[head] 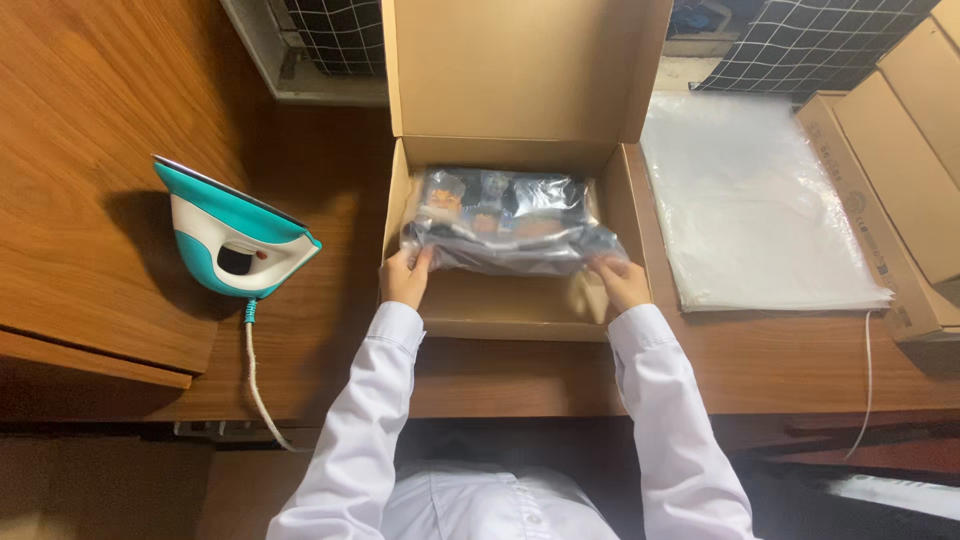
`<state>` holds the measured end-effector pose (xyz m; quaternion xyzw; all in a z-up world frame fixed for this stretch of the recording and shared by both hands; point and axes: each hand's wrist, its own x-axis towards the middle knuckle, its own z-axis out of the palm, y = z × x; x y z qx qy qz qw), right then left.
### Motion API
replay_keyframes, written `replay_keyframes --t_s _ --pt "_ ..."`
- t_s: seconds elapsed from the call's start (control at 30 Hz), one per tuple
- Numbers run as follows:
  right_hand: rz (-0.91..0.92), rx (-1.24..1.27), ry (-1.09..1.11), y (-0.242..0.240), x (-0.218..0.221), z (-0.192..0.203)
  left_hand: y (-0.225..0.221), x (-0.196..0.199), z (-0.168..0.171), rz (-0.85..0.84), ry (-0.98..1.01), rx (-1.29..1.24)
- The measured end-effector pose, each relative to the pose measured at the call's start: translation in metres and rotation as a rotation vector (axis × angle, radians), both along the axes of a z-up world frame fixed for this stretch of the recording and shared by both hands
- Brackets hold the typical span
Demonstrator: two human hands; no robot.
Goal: The person removes light purple shorts from a plastic bag inside a cardboard box, places them onto a green plastic hanger, and hangs the garment on a clothing rack. Then, the person closes the box and moves it aside, before taking a black t-shirt from a second box and placing it onto a metal hanger.
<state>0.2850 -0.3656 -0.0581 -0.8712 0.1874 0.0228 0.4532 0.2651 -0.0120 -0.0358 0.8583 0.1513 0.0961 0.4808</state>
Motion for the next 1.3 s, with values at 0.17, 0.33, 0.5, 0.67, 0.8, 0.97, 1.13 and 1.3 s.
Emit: replay_keyframes --t_s 0.17,0.33,0.5,0.67,0.8,0.97,1.13,1.3 --pt "-0.113 1.135 -0.269 0.019 -0.022 0.080 -0.003 -0.008 0.064 -0.094 -0.152 -0.521" --pt "0.199 1.058 -0.281 0.031 -0.057 0.146 0.004 -0.033 0.128 -0.417 -0.229 -0.546" --pt "0.148 0.834 -0.267 0.016 -0.061 0.120 0.024 -0.029 0.111 -0.404 -0.173 -0.461" --pt "-0.023 0.838 -0.236 0.002 -0.073 0.097 0.034 -0.043 0.093 -0.223 -0.112 -0.701" --pt "-0.180 0.924 -0.217 0.010 -0.087 0.104 0.035 -0.047 0.052 -0.090 -0.066 -0.764" --pt "-0.148 0.934 -0.207 0.029 -0.112 0.142 0.041 -0.051 0.028 -0.030 -0.054 -0.457" --pt "-0.187 1.005 -0.273 0.026 -0.109 0.122 0.035 -0.060 0.044 0.187 -0.029 -0.491" --pt "-0.203 1.132 -0.262 0.026 -0.104 0.112 0.021 -0.068 0.062 0.117 -0.333 0.307"
